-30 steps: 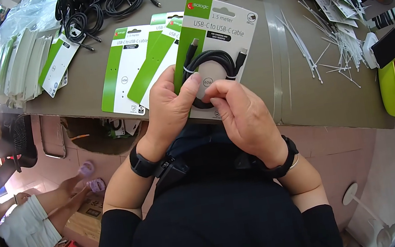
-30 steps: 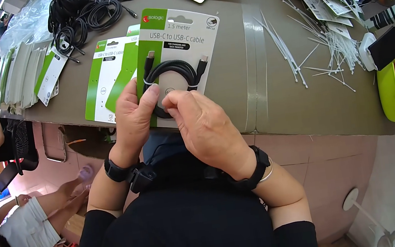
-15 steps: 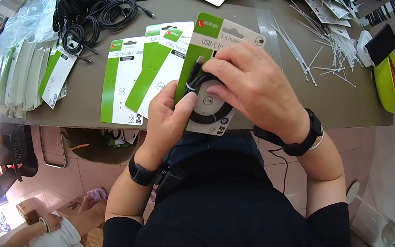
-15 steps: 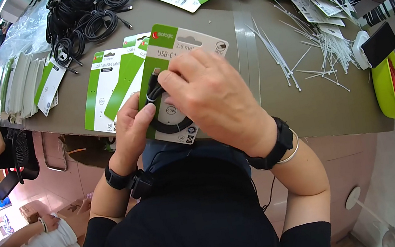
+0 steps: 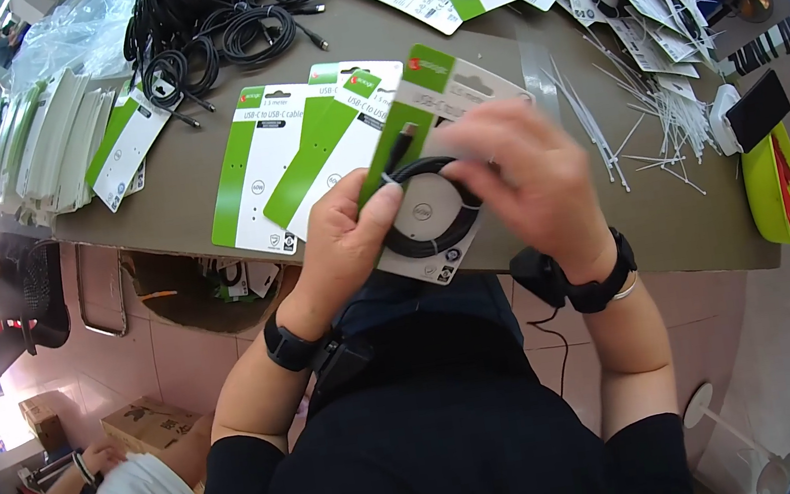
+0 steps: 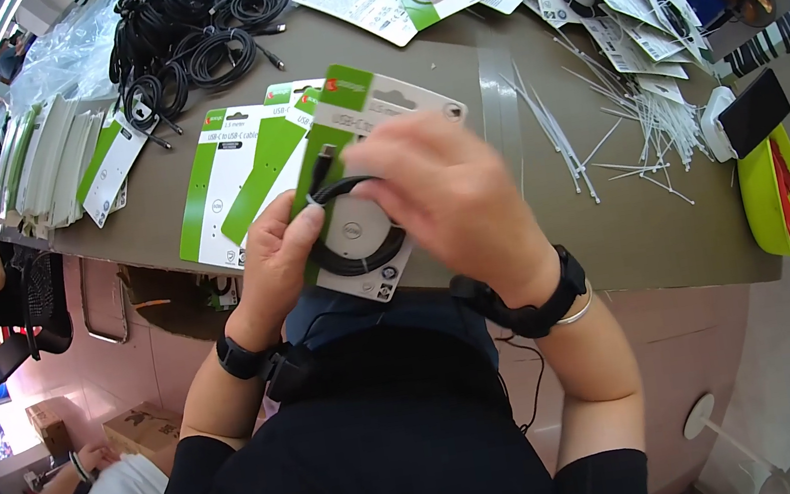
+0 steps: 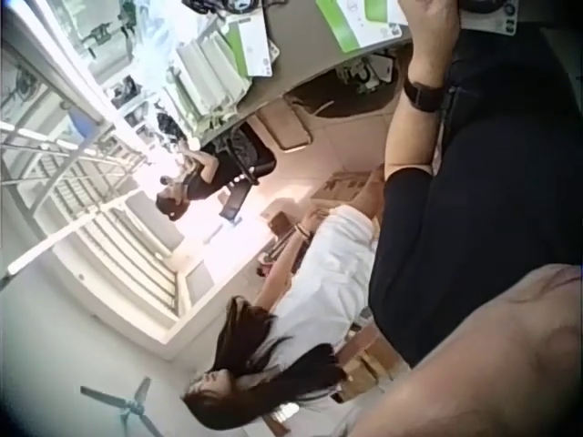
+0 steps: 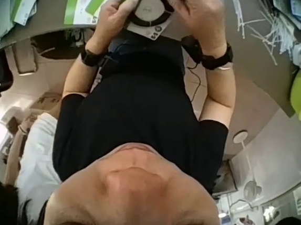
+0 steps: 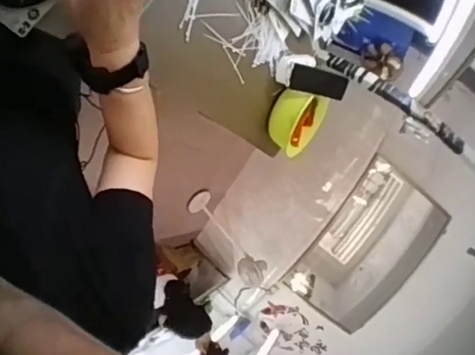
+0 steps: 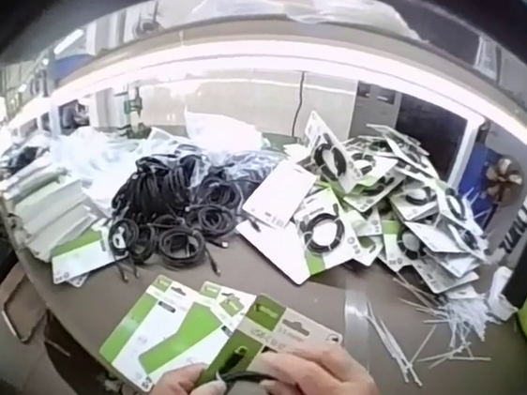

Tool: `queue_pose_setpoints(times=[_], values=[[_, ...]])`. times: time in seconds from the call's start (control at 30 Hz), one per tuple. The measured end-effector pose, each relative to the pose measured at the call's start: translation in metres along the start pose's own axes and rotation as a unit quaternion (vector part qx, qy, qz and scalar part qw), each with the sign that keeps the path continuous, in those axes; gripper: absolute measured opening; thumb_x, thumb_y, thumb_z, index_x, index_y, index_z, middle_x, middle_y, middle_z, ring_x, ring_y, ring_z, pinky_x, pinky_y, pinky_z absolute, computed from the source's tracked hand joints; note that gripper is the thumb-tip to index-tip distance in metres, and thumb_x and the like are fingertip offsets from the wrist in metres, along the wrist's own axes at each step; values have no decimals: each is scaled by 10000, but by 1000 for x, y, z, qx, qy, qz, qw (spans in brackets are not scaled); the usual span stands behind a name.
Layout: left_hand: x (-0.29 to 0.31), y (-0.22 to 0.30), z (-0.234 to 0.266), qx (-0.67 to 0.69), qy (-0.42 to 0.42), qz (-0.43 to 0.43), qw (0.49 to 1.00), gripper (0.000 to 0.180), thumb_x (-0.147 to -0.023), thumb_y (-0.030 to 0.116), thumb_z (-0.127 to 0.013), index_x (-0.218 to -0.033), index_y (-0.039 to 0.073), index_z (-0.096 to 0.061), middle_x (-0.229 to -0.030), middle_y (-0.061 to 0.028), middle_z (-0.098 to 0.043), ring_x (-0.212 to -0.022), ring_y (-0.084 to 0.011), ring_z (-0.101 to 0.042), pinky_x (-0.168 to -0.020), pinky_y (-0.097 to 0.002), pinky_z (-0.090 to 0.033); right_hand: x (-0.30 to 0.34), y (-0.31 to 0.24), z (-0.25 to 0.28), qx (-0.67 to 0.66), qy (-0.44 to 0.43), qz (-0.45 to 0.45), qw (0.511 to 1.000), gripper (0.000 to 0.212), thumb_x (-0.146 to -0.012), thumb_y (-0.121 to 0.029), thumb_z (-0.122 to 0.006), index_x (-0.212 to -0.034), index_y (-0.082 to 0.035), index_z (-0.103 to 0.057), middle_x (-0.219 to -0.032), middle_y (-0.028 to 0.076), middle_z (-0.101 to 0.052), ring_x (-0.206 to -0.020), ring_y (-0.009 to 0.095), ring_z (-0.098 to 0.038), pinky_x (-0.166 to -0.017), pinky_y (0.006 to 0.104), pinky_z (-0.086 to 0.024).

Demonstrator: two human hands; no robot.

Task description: The person packages a cable by placing it onto a cardboard backing, threading a zip tie through the holes, and pulling it tight by hand, then repeats the process with additional cables.

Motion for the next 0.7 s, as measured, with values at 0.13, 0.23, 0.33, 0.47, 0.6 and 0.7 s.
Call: queue_pose_setpoints(times=[0.13, 0.23, 0.33, 0.47, 0.6, 0.7], values=[[6, 4, 0, 198, 1, 29, 980, 338, -926, 147, -589, -1206, -40, -564, -1028, -60, -650, -907, -88, -583, -801, -236, -482, 63, 75, 40, -302, 285, -315, 853, 216, -905, -78, -617, -1108, -6, -608, -927, 80, -666, -837, 146, -625, -755, 295, -514], [19, 15, -26, 293, -116, 72, 946, 405, -906, 149, -629, -1255, -35, -538, -1100, -71, -646, -968, -113, -599, -853, -252, -484, 72, 71, -1, -338, 136, -319, 875, 321, -924, -138, -619, -1196, 24, -563, -962, 77, -673, -893, 145, -626, -790, 288, -508], [28, 18, -39, 297, -181, 78, 934, 410, -892, 145, -651, -1247, -30, -549, -1093, -67, -650, -962, -110, -597, -848, -252, -482, 81, 48, -28, -407, 67, -273, 869, 398, -955, -240, -576, -1230, 43, -528, -1043, 110, -658, -959, 188, -625, -820, 292, -512], [34, 16, -48, 304, -234, 99, 918, 406, -879, 143, -670, -1233, -25, -565, -1079, -64, -655, -951, -104, -595, -839, -250, -481, 111, 47, -64, -635, 61, -343, 689, 520, -967, -390, -519, -1256, 42, -505, -1134, 135, -621, -1023, 200, -608, -839, 300, -515], [35, 18, -51, 299, -236, 106, 919, 388, -870, 146, -683, -1207, -21, -587, -1065, -60, -658, -941, -99, -593, -831, -242, -479, 124, 43, -74, -669, 29, -322, 670, 469, -1004, -321, -439, -1315, 30, -457, -1235, 158, -572, -1074, 222, -585, -897, 320, -514], [35, 17, -51, 274, -224, 95, 930, 397, -871, 153, -682, -1212, -23, -583, -1068, -60, -657, -946, -99, -592, -827, -241, -480, 131, 47, -83, -671, 52, -400, 622, 614, -952, -485, -483, -1294, 25, -470, -1212, 142, -579, -1061, 216, -591, -859, 307, -518]])
Point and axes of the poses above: each hand's wrist, its own x-axis away from the middle knuckle, its own z-axis out of the back of the hand, y = z × x, the point moved 10 cm from there along -x, towards the middle knuckle
